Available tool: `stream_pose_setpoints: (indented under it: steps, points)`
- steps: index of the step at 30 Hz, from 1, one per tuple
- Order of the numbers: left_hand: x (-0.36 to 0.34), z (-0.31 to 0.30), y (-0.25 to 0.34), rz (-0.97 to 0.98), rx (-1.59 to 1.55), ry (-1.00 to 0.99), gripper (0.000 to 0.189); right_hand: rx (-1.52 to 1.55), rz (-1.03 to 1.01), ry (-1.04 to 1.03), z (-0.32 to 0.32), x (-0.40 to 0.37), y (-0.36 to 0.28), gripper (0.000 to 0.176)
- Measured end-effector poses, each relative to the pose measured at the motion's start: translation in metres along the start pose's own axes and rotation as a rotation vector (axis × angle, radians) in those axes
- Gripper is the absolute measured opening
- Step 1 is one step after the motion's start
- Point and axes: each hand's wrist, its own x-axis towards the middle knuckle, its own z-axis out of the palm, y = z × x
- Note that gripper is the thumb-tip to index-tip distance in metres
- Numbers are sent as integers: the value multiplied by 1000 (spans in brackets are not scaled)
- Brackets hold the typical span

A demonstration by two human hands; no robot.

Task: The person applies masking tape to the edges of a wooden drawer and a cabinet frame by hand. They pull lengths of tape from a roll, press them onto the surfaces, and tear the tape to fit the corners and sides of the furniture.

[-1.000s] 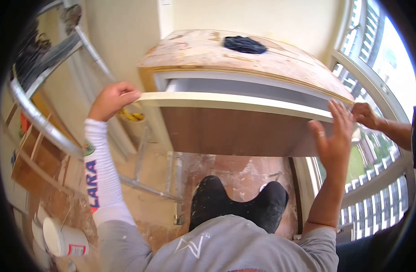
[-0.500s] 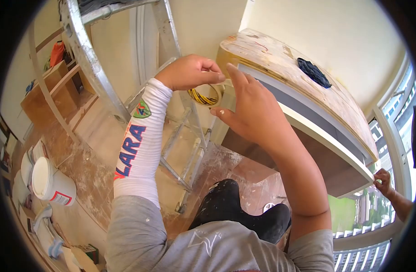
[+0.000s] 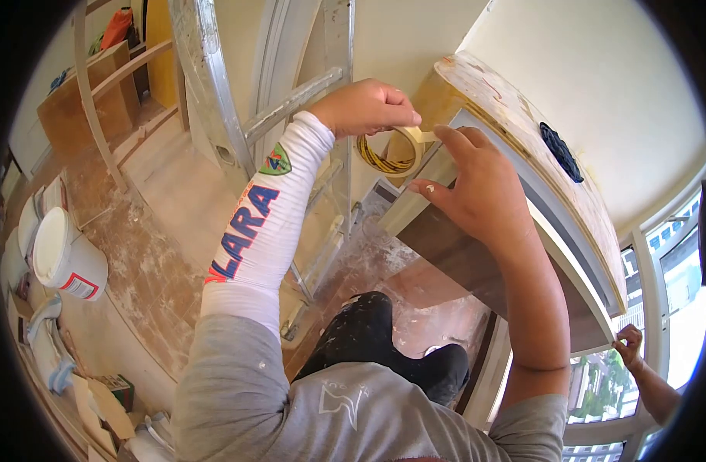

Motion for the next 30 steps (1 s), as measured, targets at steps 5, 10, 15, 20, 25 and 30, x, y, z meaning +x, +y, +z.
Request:
stream_pose_setpoints:
  steps: [5, 10, 15, 20, 25, 30]
  points:
    - [-6, 6, 23, -10, 276, -113, 36, -54, -83, 8, 1, -2, 3, 69]
    - [5, 5, 13, -60, 280, -244, 36, -119, -47, -49, 10, 3, 7, 66]
    - [10, 6, 12, -62, 279, -310, 34, -152, -64, -86, 9, 5, 7, 65]
    - [10, 7, -1, -33, 199, -296, 33, -159, -54, -119, 7, 9, 4, 62]
    - [12, 8, 20, -42, 356, -334, 29, -228, -30, -134, 11, 9, 0, 55]
    - [-7, 30, 20, 100, 553, -23, 24, -242, -22, -123, 18, 15, 9, 45]
